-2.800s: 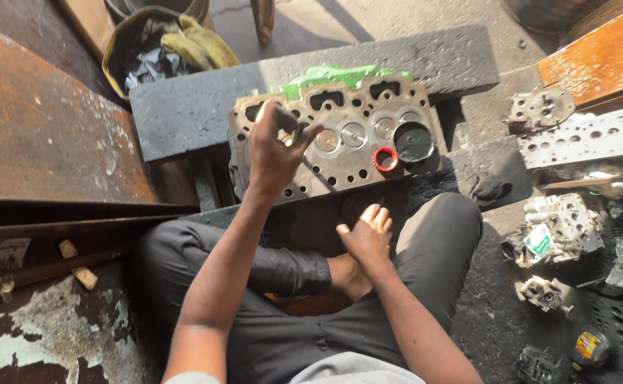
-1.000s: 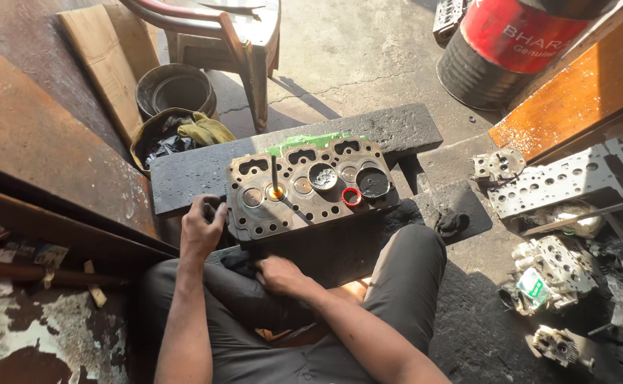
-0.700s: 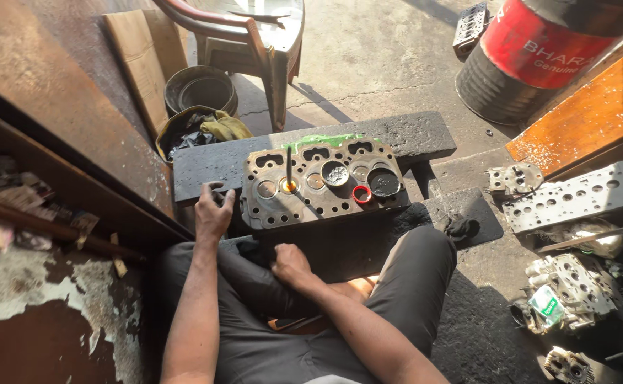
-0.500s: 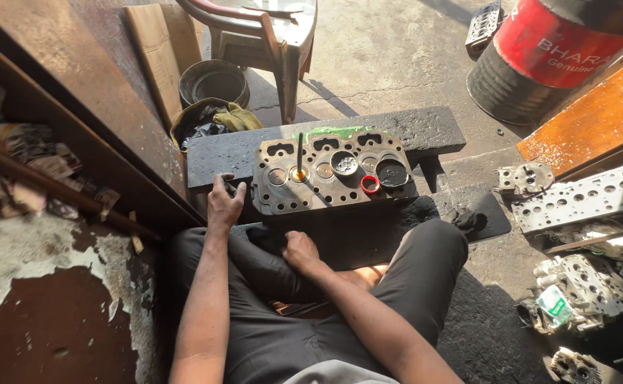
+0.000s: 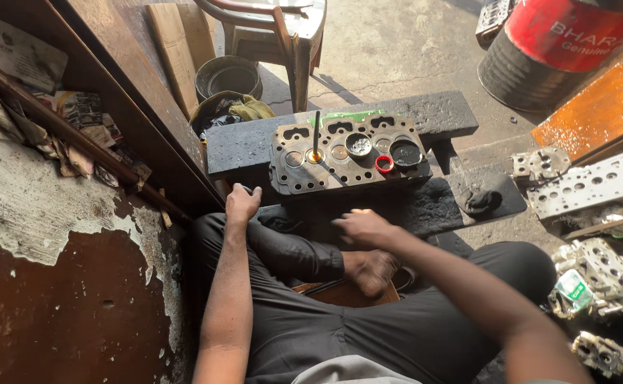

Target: The person cleans the surface of an engine head and its components using a cloth and a thin rod-like tool, applying a dark liquid to specific areas and wiping them down.

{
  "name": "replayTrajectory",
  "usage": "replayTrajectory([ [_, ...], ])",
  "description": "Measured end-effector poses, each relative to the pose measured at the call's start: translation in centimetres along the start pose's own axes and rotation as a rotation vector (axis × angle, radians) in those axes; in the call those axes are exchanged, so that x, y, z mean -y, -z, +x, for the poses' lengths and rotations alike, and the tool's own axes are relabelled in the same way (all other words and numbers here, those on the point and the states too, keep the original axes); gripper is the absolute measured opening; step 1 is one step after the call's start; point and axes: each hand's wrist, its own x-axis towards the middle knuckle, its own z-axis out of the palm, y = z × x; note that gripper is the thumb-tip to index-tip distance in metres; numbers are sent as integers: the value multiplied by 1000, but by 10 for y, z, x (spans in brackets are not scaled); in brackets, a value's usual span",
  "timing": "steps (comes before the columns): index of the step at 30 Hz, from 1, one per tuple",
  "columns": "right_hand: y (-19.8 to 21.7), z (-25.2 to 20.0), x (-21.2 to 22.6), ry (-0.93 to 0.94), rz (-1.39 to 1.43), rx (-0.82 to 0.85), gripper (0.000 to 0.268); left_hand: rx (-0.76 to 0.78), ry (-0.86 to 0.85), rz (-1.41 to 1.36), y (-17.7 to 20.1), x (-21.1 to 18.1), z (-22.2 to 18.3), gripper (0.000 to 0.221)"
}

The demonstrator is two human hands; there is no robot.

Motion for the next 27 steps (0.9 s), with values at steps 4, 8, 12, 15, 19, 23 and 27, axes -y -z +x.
replayTrajectory([
  [4, 10, -103, -95, -186, 254, 301, 51, 234, -56, 337, 10, -28, -34, 63],
  [8, 30, -241, -179, -637, 638, 17, 62, 424, -178, 607, 13, -41, -54, 69],
  [12, 5, -351, -187, -680, 631, -406, 51, 455, -266, 704, 14, -49, -63, 74],
  [15, -20, -389, -156, -546, 545, -767, 50, 458, -314, 736, 9, -53, -65, 75],
  [19, -2, -378, -136, -607, 624, -763, 47, 421, -342, 758, 6, -51, -67, 74],
  [23, 38, -333, -134, -546, 710, -707, 44, 369, -379, 756, 5, -45, -79, 75],
  [27, 45, -292, -112, -460, 839, -627, 41, 323, -382, 775, 9, -37, -94, 74],
])
